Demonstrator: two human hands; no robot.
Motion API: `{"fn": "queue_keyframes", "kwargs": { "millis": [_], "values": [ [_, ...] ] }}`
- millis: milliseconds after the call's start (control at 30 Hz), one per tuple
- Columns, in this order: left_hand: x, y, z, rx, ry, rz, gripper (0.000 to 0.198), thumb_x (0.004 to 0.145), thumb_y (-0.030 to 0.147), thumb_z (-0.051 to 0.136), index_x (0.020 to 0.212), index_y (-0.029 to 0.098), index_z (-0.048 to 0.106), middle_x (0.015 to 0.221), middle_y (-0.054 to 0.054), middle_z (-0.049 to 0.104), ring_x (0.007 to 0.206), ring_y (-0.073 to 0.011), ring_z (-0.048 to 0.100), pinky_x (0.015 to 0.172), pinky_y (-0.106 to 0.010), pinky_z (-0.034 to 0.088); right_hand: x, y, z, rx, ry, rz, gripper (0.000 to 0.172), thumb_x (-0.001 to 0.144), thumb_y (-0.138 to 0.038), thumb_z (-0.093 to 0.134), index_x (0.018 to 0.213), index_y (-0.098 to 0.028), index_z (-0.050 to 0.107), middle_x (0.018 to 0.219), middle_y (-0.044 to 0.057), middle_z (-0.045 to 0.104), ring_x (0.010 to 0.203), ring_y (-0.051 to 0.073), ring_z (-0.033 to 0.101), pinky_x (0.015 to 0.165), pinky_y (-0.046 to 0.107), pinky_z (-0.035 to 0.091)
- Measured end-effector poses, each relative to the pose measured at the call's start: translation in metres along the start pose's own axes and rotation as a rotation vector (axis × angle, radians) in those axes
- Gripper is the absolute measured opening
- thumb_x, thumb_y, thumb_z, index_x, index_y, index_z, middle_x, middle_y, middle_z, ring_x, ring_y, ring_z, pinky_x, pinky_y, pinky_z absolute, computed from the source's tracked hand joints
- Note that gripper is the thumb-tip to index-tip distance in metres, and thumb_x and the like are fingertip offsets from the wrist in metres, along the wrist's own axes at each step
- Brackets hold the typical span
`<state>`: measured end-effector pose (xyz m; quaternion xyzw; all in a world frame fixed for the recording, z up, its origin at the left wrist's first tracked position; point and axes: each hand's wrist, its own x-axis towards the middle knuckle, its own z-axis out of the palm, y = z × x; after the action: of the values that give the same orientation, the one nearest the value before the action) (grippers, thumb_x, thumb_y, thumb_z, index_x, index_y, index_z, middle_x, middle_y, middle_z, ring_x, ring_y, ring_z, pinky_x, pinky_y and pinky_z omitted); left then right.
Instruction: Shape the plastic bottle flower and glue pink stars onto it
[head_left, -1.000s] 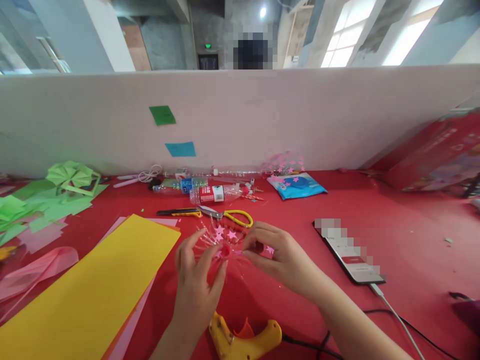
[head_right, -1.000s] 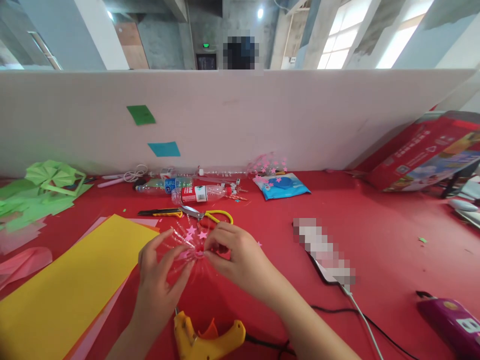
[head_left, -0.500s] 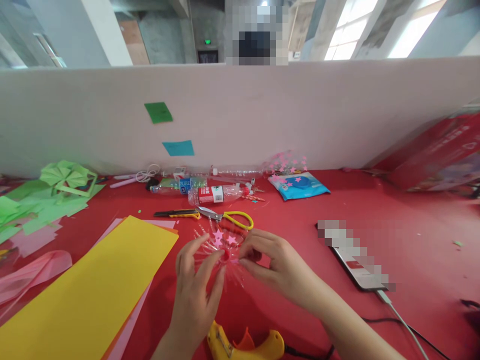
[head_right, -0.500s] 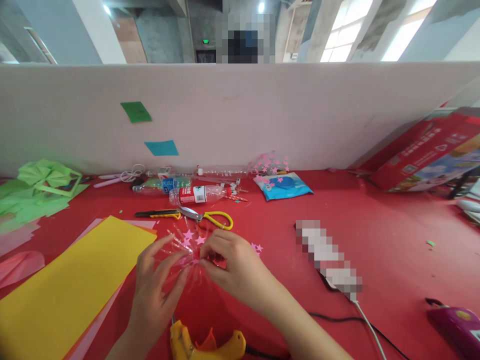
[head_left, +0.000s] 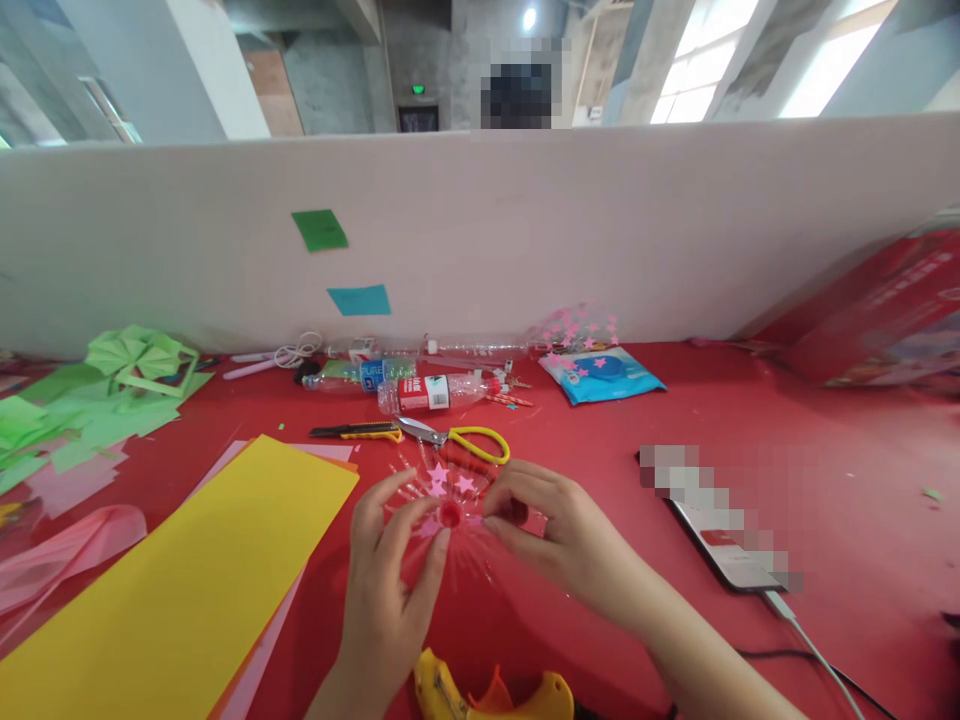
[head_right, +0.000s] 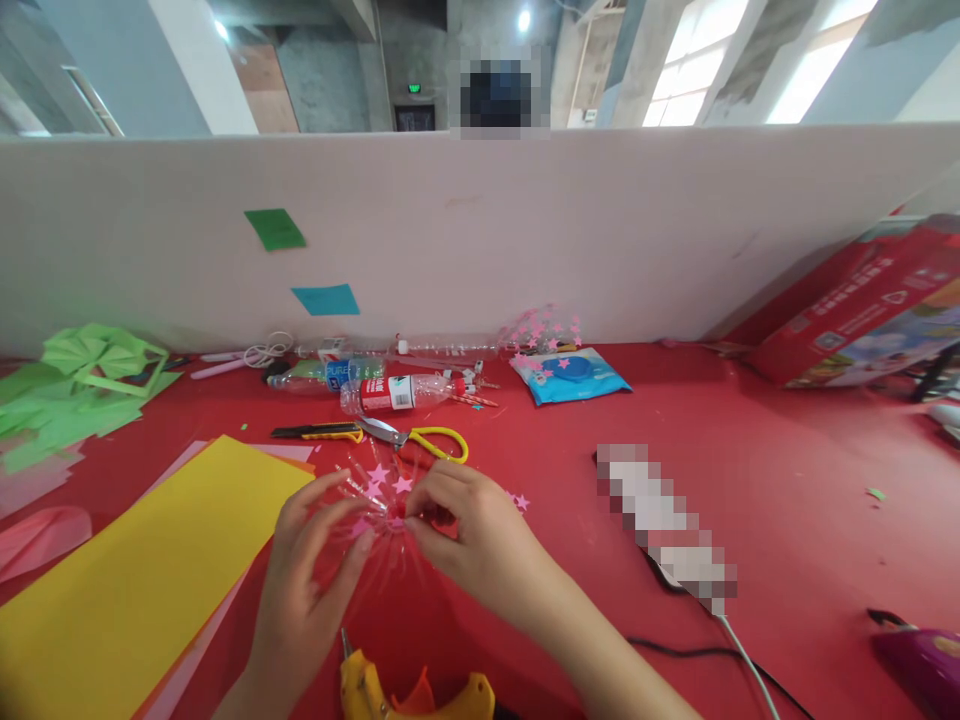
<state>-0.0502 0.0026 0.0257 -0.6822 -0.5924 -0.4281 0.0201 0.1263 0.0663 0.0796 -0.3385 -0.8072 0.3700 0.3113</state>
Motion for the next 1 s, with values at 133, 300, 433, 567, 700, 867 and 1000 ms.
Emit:
{"fn": "queue_keyframes", "kwargs": {
  "millis": [133,300,433,567,700,867,1000],
  "values": [
    [0.005,0.006,0.001,0.118,-0.069,-0.004,0.018,0.083,0.023,0.056,0.101,0.024,0.059,0.131,-0.01,0.04,0.122,-0.0277,0.04,0.098,-0.05,0.04,0.002,0.004,0.001,0.0,0.026,0.002,0.014,0.079,-0.006,0.053,0.072,-0.018,0.056,0.074,-0.001,0.054,0.067,0.012,0.049,0.061,0.023,0.04],
    [0.007,0.014,0.008,0.197,-0.074,-0.067,0.014,0.083,0.026,0.056,0.094,0.022,0.063,0.132,-0.011,0.041,0.122,-0.0312,0.04,0.098,-0.056,0.038,0.004,0.009,-0.001,0.027,0.088,0.018,0.013,0.08,-0.009,0.053,0.071,-0.018,0.056,0.073,0.0,0.056,0.067,0.012,0.05,0.06,0.023,0.04],
    [0.009,0.016,0.018,0.184,-0.025,-0.092,0.012,0.083,0.024,0.056,0.09,0.022,0.065,0.129,-0.011,0.044,0.121,-0.0322,0.041,0.097,-0.058,0.039,0.006,0.011,0.0,0.059,0.074,0.028,0.014,0.078,-0.007,0.053,0.07,-0.018,0.055,0.071,-0.001,0.055,0.065,0.011,0.05,0.06,0.022,0.04],
    [0.01,0.015,0.023,0.146,0.032,-0.111,0.008,0.081,0.021,0.058,0.085,0.022,0.065,0.123,-0.009,0.05,0.116,-0.0306,0.044,0.097,-0.058,0.039,0.005,0.01,0.004,0.074,0.055,0.045,0.016,0.077,-0.004,0.053,0.07,-0.018,0.056,0.073,-0.001,0.055,0.067,0.011,0.05,0.061,0.022,0.041],
    [0.008,0.013,0.023,0.051,0.034,-0.077,0.011,0.081,0.017,0.056,0.086,0.023,0.064,0.122,-0.007,0.051,0.115,-0.0279,0.046,0.096,-0.055,0.041,0.004,0.008,0.008,0.106,0.044,0.08,0.016,0.076,-0.004,0.055,0.071,-0.018,0.057,0.073,-0.002,0.056,0.068,0.01,0.051,0.061,0.02,0.041],
    [0.005,0.011,0.021,-0.026,0.029,-0.061,0.012,0.082,0.015,0.056,0.087,0.024,0.062,0.124,-0.006,0.05,0.117,-0.026,0.047,0.097,-0.051,0.043,0.005,0.01,0.01,0.157,0.016,0.141,0.017,0.075,-0.002,0.054,0.07,-0.018,0.056,0.069,-0.004,0.056,0.064,0.009,0.051,0.059,0.02,0.041],
    [0.002,0.008,0.018,-0.059,0.004,-0.087,0.014,0.082,0.015,0.057,0.088,0.025,0.063,0.125,-0.006,0.049,0.115,-0.025,0.048,0.094,-0.048,0.046,0.005,0.013,0.011,0.168,0.008,0.074,0.017,0.077,-0.003,0.054,0.073,-0.018,0.057,0.075,-0.002,0.057,0.069,0.011,0.053,0.064,0.021,0.043]
  ]
}}
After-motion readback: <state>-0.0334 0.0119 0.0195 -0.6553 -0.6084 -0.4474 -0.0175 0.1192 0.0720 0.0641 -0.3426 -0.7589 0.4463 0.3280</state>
